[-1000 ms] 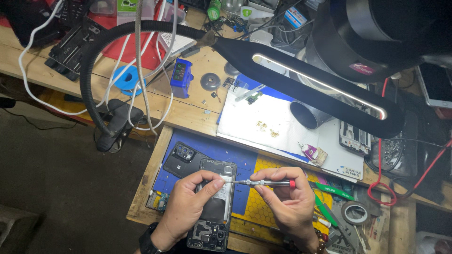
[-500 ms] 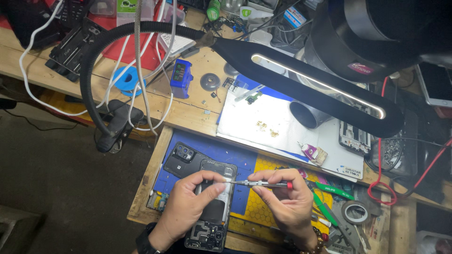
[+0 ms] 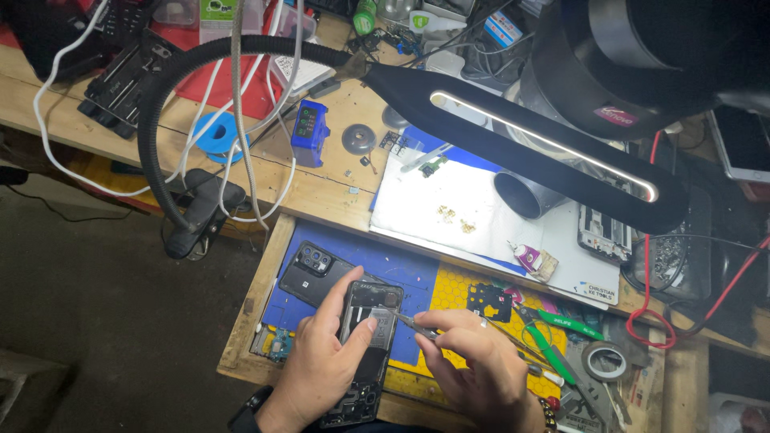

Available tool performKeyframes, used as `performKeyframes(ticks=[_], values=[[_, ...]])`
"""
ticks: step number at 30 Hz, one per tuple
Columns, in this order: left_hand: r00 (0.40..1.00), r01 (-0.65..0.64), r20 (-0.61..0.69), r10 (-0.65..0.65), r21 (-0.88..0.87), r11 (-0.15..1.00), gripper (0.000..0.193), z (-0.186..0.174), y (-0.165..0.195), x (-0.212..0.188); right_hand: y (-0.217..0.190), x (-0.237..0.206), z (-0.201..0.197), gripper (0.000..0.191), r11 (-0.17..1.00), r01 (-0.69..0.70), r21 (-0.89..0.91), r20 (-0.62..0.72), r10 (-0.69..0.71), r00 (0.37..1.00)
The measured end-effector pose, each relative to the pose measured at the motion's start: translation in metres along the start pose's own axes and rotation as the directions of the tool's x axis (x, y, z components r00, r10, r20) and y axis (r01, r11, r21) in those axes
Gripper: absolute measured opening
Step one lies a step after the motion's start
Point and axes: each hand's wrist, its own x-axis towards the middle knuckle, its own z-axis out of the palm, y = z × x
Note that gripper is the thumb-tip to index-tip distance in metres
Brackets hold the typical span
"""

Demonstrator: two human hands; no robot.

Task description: The person uses a screwdriver to remove screws from the internal frame of a disassembled smartphone. They carefully unscrew multiple fasteners around the camera module and battery area, placing the removed screws onto the workbench mat.

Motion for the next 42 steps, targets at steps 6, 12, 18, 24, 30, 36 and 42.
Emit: performKeyframes(ticks=[6,12,18,24,30,36,42], values=[[0.998,0.061,-0.001,-0.061,0.027,0.998,0.065,0.0,0.005,-0.001,-0.001,0.001,-0.001,0.037,0.999,0.025,-0.033,0.017,-0.025,1.0],[1.0,0.02,-0.011,-0.02,0.008,1.0,0.064,0.0,0.006,-0.001,0.002,0.0,0.002,0.037,0.999,0.03,-0.028,0.02,-0.029,0.999],[0.997,0.072,-0.005,-0.072,0.016,0.997,0.064,-0.004,0.006,-0.001,-0.001,0.011,0.004,0.037,0.998,0.064,0.022,0.07,-0.066,0.995],[0.998,0.064,-0.01,-0.064,0.041,0.997,0.063,-0.006,0.003,-0.003,-0.011,0.022,-0.005,0.032,0.996,-0.01,-0.091,0.194,0.028,0.981],[0.998,-0.056,-0.035,0.056,0.015,0.998,0.053,-0.01,-0.008,-0.013,-0.018,0.017,-0.003,0.033,0.946,-0.188,-0.263,0.256,0.256,0.932],[0.998,-0.046,-0.047,0.046,-0.001,0.999,0.054,-0.015,-0.02,-0.017,-0.02,0.011,0.007,0.037,0.95,-0.145,-0.275,0.244,0.215,0.946],[0.997,-0.07,-0.04,0.07,-0.018,0.997,0.053,-0.017,-0.031,-0.017,-0.026,0.014,0.015,0.038,0.96,-0.081,-0.266,0.272,0.156,0.95]])
